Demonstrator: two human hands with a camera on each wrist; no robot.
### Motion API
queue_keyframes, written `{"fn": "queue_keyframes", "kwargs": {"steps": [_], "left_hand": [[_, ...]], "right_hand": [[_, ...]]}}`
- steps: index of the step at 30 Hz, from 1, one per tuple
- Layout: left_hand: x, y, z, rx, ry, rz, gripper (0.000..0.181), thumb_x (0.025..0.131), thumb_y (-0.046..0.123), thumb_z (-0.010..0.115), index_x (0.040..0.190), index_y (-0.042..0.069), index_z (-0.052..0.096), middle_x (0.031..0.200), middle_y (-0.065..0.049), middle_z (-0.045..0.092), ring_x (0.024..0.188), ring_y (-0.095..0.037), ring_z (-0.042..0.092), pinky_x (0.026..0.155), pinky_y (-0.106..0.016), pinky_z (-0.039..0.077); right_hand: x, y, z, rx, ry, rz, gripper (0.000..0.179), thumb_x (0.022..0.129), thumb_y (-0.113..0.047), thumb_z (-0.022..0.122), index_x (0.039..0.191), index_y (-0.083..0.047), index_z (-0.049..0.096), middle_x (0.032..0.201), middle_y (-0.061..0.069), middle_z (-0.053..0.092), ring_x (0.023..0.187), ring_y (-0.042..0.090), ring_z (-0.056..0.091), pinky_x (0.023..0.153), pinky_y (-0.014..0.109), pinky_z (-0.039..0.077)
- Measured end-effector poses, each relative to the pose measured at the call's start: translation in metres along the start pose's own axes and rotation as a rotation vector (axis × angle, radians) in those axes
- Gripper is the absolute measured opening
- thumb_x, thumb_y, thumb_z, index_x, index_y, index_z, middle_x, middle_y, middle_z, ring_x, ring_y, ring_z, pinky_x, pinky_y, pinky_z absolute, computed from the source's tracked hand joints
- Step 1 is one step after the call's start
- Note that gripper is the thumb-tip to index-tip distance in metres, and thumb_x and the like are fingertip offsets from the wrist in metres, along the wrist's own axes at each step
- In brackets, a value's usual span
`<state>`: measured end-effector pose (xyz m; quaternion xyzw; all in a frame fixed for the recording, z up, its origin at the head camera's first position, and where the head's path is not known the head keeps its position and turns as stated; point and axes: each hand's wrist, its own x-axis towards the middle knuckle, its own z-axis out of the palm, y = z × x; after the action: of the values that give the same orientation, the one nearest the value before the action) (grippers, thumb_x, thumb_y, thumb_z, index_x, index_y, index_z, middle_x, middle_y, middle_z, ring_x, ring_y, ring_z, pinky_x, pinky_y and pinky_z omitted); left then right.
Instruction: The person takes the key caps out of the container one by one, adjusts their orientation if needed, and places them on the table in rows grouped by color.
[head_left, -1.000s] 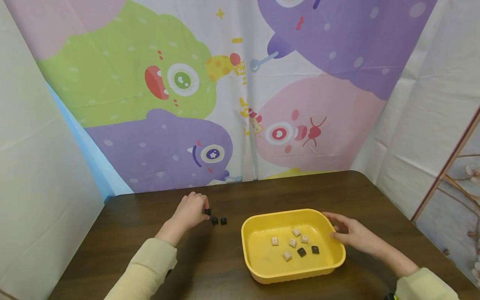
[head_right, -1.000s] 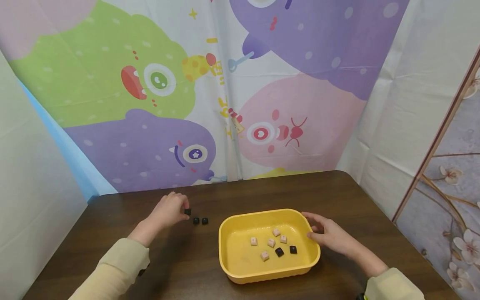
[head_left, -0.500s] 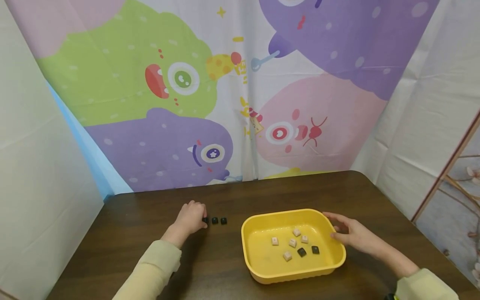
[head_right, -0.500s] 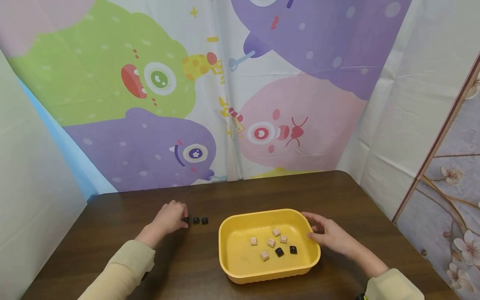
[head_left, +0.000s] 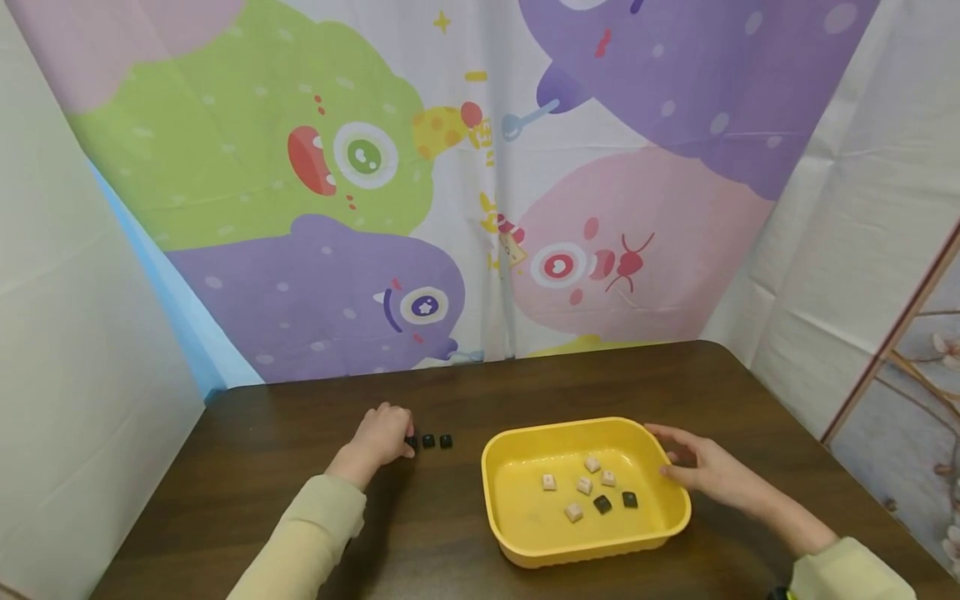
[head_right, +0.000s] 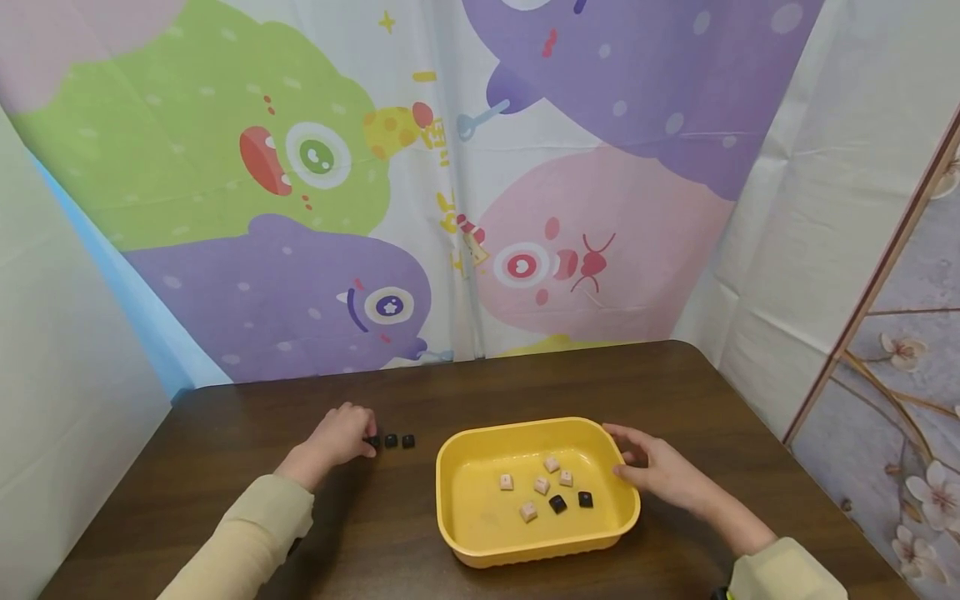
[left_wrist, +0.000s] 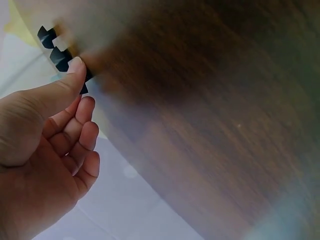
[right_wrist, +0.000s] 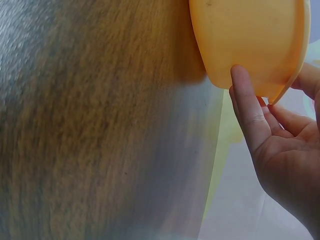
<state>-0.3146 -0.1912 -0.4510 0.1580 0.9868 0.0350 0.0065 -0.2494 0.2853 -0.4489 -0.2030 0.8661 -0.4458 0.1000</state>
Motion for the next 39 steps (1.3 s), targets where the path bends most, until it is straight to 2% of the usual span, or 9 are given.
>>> {"fn": "queue_keyframes", "kwargs": {"steps": [5,11,19,28,39], "left_hand": [[0.0,-0.002,0.001,-0.008,0.055,0.01,0.028,0.068,0.024,0.083,0.08,0.012,0.061,0.084,-0.001,0.062,0.085,-0.027,0.054,0.075,-0.043,0.044],[-0.003,0.001,-0.006,-0.013,0.153,0.062,0.028,0.071,0.021,0.082,0.083,0.011,0.059,0.086,-0.002,0.061,0.086,-0.026,0.054,0.075,-0.044,0.044],[-0.009,0.011,-0.02,0.016,0.206,0.071,0.026,0.074,0.022,0.077,0.086,0.011,0.057,0.084,-0.001,0.056,0.085,-0.025,0.051,0.072,-0.04,0.041],[-0.014,0.038,-0.033,0.026,0.284,0.092,0.027,0.075,0.027,0.074,0.09,0.011,0.057,0.087,-0.003,0.059,0.086,-0.025,0.051,0.071,-0.04,0.04],[-0.019,0.081,-0.041,0.053,0.384,0.181,0.026,0.077,0.03,0.07,0.087,0.013,0.053,0.083,-0.003,0.052,0.085,-0.026,0.048,0.068,-0.036,0.036]], "right_hand": [[0.0,-0.001,-0.001,-0.018,0.009,0.004,0.06,0.091,-0.02,0.061,0.14,0.002,0.037,0.138,0.029,0.043,0.114,0.042,0.052,0.077,0.027,0.051],[-0.001,-0.001,0.0,-0.011,0.009,0.026,0.06,0.091,-0.022,0.061,0.141,0.0,0.037,0.14,0.029,0.041,0.117,0.046,0.049,0.079,0.031,0.052],[-0.001,0.0,0.001,-0.009,0.01,0.034,0.06,0.091,-0.022,0.062,0.141,0.0,0.037,0.14,0.029,0.041,0.117,0.047,0.048,0.078,0.031,0.052],[0.0,-0.004,-0.001,-0.025,0.006,0.014,0.06,0.091,-0.02,0.062,0.141,0.002,0.036,0.139,0.029,0.041,0.115,0.044,0.051,0.077,0.028,0.051],[0.0,-0.002,0.0,-0.035,0.005,0.026,0.06,0.091,-0.021,0.061,0.141,0.001,0.037,0.14,0.029,0.041,0.116,0.045,0.051,0.079,0.032,0.052]]}}
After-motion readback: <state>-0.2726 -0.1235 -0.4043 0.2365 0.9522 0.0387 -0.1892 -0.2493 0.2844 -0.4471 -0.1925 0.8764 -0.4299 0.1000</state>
